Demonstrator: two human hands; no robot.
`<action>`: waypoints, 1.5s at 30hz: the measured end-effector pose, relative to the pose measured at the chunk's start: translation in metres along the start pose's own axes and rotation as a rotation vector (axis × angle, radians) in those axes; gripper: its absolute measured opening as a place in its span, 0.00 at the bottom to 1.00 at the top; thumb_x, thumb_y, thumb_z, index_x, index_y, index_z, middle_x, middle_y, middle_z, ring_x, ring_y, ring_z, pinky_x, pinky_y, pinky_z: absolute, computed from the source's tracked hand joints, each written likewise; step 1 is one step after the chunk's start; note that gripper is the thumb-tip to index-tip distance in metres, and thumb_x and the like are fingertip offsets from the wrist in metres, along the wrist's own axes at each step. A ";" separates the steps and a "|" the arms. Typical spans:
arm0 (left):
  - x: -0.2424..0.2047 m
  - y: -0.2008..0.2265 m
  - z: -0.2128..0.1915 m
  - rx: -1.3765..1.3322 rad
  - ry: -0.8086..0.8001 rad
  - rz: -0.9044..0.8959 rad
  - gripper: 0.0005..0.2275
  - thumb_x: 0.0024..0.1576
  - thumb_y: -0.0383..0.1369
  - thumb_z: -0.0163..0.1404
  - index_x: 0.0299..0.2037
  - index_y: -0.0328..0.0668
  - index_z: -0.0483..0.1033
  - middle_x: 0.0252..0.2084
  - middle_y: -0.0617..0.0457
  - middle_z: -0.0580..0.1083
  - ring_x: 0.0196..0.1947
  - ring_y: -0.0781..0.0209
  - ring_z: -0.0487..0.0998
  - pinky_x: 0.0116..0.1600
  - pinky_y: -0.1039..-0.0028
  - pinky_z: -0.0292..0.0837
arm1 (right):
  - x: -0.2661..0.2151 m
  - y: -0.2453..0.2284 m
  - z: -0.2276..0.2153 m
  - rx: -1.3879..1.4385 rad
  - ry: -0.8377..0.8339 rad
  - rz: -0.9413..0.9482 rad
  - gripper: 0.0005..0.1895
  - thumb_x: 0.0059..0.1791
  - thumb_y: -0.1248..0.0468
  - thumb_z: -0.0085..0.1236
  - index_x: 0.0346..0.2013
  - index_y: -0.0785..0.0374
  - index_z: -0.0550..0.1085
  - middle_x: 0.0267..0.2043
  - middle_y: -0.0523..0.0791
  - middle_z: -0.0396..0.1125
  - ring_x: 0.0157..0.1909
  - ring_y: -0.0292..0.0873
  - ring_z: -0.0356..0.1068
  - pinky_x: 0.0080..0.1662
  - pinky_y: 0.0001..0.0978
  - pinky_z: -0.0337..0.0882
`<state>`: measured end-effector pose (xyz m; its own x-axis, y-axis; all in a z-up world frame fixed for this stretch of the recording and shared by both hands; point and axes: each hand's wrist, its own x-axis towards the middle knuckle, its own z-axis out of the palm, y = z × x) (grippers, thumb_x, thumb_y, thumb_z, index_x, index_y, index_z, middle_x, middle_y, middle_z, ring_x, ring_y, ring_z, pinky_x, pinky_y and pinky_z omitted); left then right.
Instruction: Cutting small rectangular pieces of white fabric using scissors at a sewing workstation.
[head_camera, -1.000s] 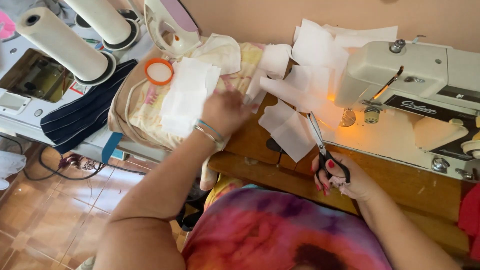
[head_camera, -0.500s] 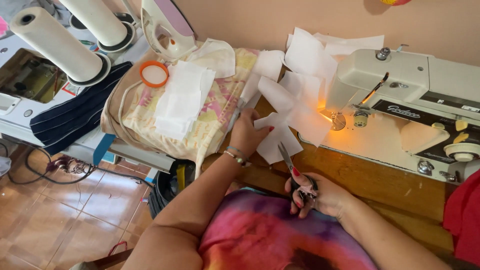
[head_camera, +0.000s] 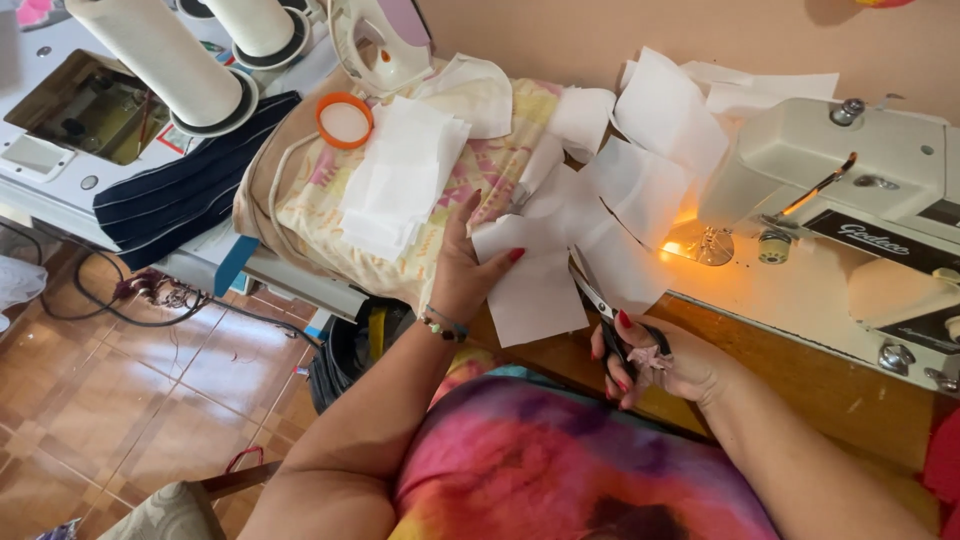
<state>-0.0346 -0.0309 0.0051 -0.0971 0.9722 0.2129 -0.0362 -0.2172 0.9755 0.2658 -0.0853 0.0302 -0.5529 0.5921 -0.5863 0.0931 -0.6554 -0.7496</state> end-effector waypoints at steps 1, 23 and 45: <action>0.000 0.000 0.000 0.172 -0.001 0.015 0.37 0.50 0.35 0.65 0.70 0.50 0.58 0.71 0.45 0.61 0.71 0.54 0.63 0.67 0.65 0.68 | 0.000 -0.003 0.002 -0.043 -0.034 -0.006 0.35 0.46 0.36 0.48 0.38 0.69 0.72 0.19 0.54 0.63 0.30 0.60 0.73 0.26 0.49 0.76; -0.014 0.101 -0.029 0.362 -0.499 0.212 0.31 0.51 0.26 0.58 0.67 0.45 0.60 0.67 0.49 0.66 0.70 0.54 0.64 0.73 0.64 0.57 | -0.056 -0.010 0.021 -1.026 0.448 0.022 0.30 0.37 0.48 0.76 0.53 0.42 0.77 0.52 0.29 0.79 0.46 0.34 0.78 0.50 0.27 0.71; -0.014 0.106 -0.009 0.352 -0.766 0.325 0.40 0.55 0.30 0.62 0.76 0.45 0.50 0.77 0.41 0.55 0.77 0.43 0.52 0.76 0.51 0.46 | -0.054 0.013 0.011 -0.960 0.525 -0.388 0.30 0.31 0.52 0.84 0.44 0.54 0.83 0.25 0.44 0.72 0.35 0.44 0.74 0.41 0.36 0.69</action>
<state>-0.0461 -0.0682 0.1048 0.6440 0.6866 0.3374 0.1959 -0.5743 0.7949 0.2875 -0.1311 0.0562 -0.2913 0.9444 -0.1528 0.7069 0.1048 -0.6995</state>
